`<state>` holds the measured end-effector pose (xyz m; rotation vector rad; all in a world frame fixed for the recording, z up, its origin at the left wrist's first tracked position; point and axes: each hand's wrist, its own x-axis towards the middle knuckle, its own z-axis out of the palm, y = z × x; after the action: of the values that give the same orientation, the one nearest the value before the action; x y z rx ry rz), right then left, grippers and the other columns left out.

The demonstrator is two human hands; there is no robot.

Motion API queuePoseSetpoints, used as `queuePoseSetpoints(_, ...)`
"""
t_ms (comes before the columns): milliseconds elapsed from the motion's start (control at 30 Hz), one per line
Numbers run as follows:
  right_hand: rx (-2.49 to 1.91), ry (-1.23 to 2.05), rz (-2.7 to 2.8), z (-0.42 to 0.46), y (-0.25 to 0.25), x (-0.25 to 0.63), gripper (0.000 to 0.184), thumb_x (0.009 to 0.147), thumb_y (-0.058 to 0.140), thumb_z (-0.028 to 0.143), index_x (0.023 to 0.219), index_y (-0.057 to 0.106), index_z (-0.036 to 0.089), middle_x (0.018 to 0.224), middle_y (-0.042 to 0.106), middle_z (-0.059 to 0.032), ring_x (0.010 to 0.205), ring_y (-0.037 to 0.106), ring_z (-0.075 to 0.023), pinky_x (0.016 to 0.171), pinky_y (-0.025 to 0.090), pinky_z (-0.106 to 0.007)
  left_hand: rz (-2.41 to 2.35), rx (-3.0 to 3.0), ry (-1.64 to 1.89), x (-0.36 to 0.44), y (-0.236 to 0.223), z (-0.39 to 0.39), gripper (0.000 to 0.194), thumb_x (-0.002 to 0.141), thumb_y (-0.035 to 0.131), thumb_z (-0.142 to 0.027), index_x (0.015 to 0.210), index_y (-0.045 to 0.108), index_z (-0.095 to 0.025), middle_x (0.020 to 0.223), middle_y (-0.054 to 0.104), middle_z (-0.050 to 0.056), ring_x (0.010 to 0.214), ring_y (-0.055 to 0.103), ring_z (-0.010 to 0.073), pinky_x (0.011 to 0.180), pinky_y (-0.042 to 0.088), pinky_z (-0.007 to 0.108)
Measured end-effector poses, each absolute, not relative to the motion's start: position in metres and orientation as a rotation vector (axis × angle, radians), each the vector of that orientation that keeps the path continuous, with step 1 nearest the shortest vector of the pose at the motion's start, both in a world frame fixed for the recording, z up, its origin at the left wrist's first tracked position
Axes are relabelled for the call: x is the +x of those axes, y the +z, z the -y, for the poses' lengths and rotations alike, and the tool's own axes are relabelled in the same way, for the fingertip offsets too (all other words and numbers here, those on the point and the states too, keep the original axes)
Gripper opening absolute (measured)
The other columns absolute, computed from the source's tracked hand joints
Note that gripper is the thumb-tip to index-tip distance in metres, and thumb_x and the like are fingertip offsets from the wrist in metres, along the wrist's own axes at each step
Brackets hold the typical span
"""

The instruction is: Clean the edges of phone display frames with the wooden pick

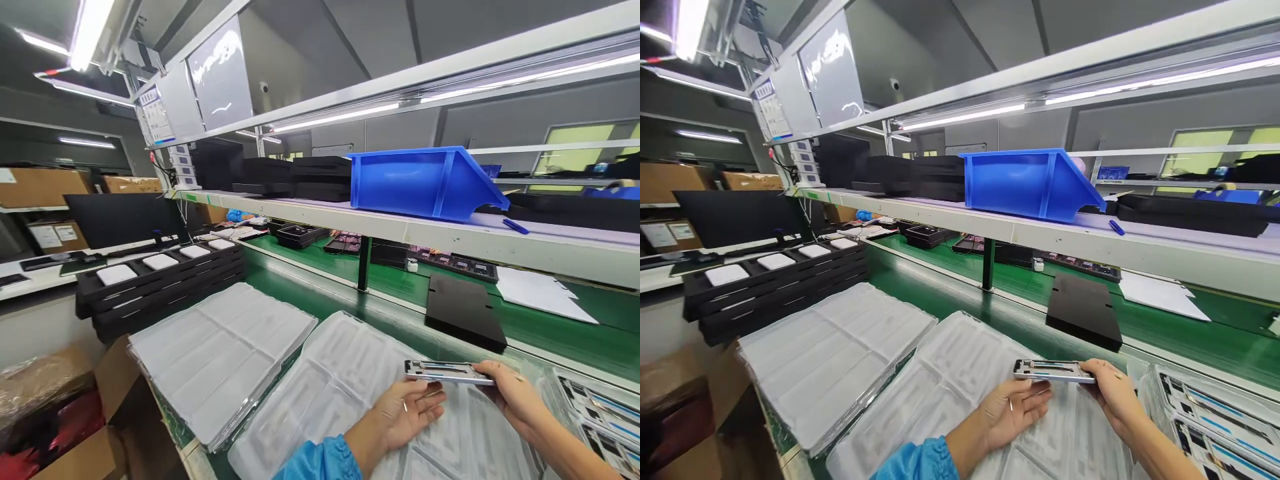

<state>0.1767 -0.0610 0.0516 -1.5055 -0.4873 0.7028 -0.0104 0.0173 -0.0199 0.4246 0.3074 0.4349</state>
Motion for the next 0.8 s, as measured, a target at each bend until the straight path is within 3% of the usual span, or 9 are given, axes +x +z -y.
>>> queuePoseSetpoints(267,-1.434,0.858,0.554,0.061,0.034,0.182,0.021,0.055,0.075,0.03,0.057,0.056,0.021,0.061,0.06,-0.0008,0.058,0.057,-0.0155,0.053,0.054,-0.029,-0.282,0.452,0.466,-0.009,-0.026,-0.019,0.043,0.074,0.081,-0.033,0.108,0.068,-0.009,0.117,0.067,0.018,0.121,0.058,0.032,0.097,0.045,0.036)
queuePoseSetpoints(367,-1.416,0.903,0.545,0.061,0.028,0.184,0.023,0.062,0.077,0.03,0.061,0.057,0.02,0.061,0.061,-0.0009,0.06,0.059,-0.0156,0.054,0.054,-0.028,-0.28,0.454,0.457,-0.011,-0.022,-0.019,0.045,0.076,0.079,-0.032,0.113,0.066,-0.009,0.118,0.067,0.019,0.123,0.056,0.033,0.098,0.044,0.037)
queuePoseSetpoints(567,-1.439,0.951,0.432,0.057,0.027,0.176,0.018,0.092,0.064,0.03,0.087,0.061,0.013,0.08,0.063,0.0009,0.068,0.061,-0.0096,0.061,0.054,-0.024,-0.354,0.335,0.489,-0.012,-0.012,-0.017,0.049,0.087,0.066,-0.024,0.135,0.055,-0.017,0.117,0.069,0.015,0.119,0.06,0.0334,0.095,0.049,0.04)
queuePoseSetpoints(800,-1.529,0.886,0.345,0.049,0.034,0.174,0.022,0.095,0.06,0.033,0.104,0.062,0.013,0.092,0.064,-0.0019,0.072,0.062,-0.0108,0.062,0.055,-0.026,-0.493,0.368,0.604,-0.004,-0.013,-0.021,0.052,0.089,0.054,-0.012,0.141,0.05,-0.016,0.123,0.066,0.018,0.115,0.063,0.0349,0.092,0.055,0.046)
